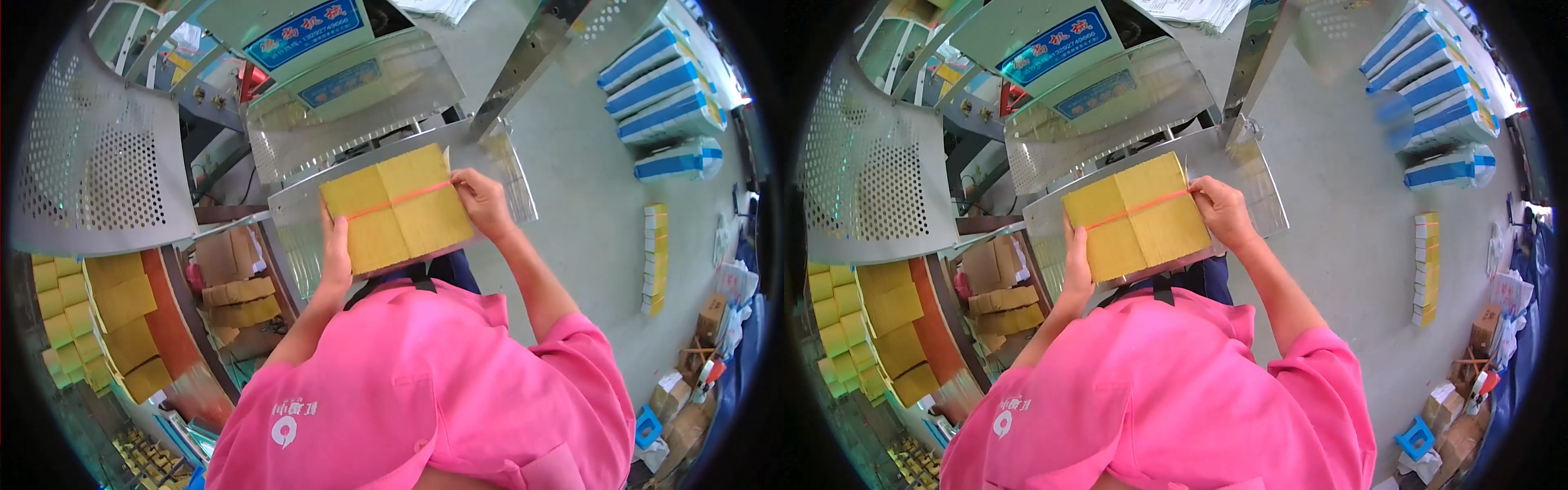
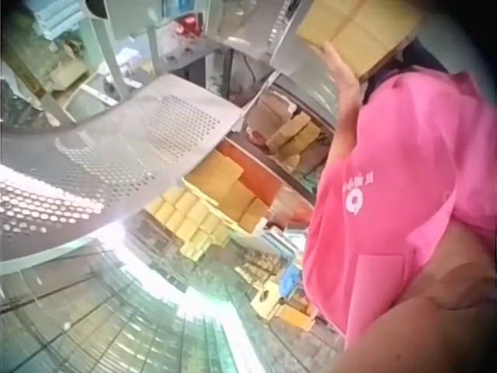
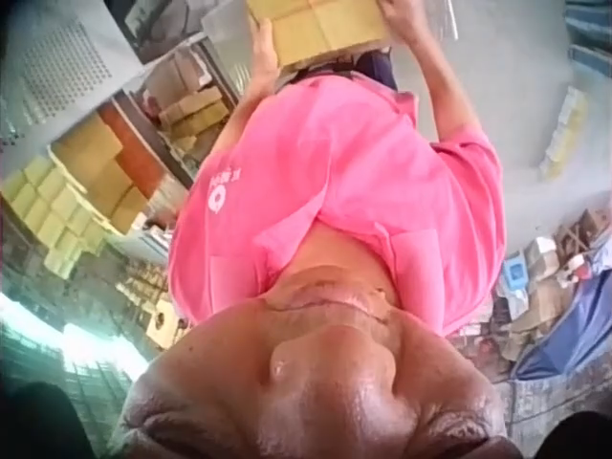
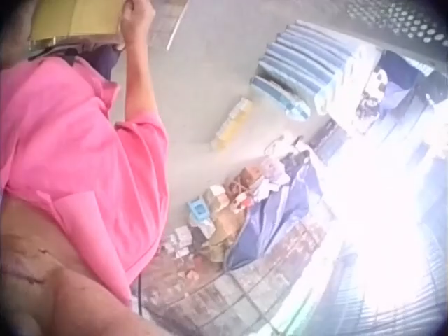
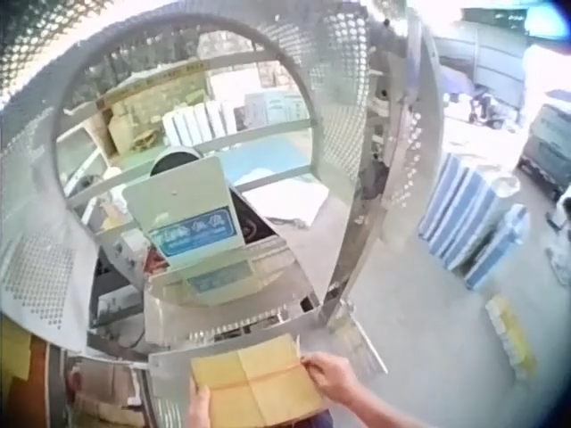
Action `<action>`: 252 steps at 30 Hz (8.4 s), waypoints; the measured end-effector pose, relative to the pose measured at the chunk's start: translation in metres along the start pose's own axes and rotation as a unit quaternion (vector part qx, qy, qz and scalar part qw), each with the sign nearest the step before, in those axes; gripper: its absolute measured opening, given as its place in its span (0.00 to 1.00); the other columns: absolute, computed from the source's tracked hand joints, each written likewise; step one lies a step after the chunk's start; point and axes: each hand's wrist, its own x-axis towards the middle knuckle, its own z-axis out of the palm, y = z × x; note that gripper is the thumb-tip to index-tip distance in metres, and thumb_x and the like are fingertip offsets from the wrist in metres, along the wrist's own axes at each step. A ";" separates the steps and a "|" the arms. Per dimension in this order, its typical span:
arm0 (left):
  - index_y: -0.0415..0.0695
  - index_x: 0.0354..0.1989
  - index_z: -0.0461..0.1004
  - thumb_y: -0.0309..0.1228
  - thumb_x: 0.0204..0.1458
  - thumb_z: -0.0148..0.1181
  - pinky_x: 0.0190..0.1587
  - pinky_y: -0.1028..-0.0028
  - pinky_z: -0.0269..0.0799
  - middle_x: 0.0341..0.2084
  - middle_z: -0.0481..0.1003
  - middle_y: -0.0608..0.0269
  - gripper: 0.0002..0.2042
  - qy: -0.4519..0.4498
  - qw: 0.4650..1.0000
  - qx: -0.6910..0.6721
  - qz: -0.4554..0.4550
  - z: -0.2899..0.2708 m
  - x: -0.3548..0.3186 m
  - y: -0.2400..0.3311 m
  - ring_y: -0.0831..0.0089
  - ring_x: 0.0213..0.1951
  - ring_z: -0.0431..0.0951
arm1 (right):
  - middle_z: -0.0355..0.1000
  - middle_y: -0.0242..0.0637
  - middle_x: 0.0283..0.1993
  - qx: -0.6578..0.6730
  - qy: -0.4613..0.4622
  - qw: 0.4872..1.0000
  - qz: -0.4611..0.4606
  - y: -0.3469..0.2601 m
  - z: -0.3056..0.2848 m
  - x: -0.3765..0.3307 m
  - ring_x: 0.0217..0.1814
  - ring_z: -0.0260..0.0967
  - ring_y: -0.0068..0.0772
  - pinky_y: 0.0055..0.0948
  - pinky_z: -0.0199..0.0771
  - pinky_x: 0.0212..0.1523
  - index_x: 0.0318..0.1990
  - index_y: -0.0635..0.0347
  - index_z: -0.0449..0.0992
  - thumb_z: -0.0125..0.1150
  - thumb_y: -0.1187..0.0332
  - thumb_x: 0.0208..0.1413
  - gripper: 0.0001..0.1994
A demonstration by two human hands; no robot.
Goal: Weighing paper sheets and bundling stacks with a strap machine in a paper mill.
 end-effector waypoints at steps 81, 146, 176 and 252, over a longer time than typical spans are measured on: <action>0.42 0.55 0.69 0.55 0.65 0.29 0.56 0.62 0.71 0.51 0.73 0.56 0.30 -0.138 0.877 -0.040 -0.459 1.336 -0.265 -0.494 0.62 0.53 0.73 | 0.70 0.37 0.56 0.349 0.274 0.794 0.415 0.604 -1.169 -0.551 0.58 0.66 0.29 0.27 0.65 0.57 0.58 0.64 0.70 0.44 0.54 0.66 0.24; 0.42 0.39 0.73 0.46 0.56 0.52 0.28 0.68 0.72 0.28 0.74 0.62 0.17 0.466 0.734 -0.250 -0.427 1.117 -0.652 -0.622 0.72 0.29 0.75 | 0.74 0.38 0.48 -0.274 -0.682 0.663 -0.143 0.508 -0.788 -0.267 0.56 0.64 0.48 0.52 0.66 0.50 0.47 0.49 0.76 0.54 0.55 0.54 0.16; 0.47 0.39 0.74 0.45 0.52 0.58 0.32 0.70 0.72 0.26 0.73 0.67 0.15 0.695 0.610 -0.302 -0.232 0.420 -0.679 -0.388 0.73 0.28 0.74 | 0.75 0.41 0.35 -0.280 -0.712 0.642 -0.045 0.237 -0.052 -0.175 0.35 0.74 0.41 0.39 0.75 0.33 0.37 0.58 0.75 0.58 0.62 0.51 0.11; 0.44 0.35 0.72 0.49 0.39 0.72 0.40 0.65 0.71 0.37 0.71 0.58 0.24 0.737 0.576 0.337 -0.103 -0.491 -0.645 0.133 0.61 0.37 0.75 | 0.73 0.43 0.53 0.184 -0.635 0.532 -0.529 -0.493 0.672 -0.449 0.65 0.62 0.51 0.47 0.58 0.63 0.50 0.59 0.74 0.50 0.77 0.56 0.15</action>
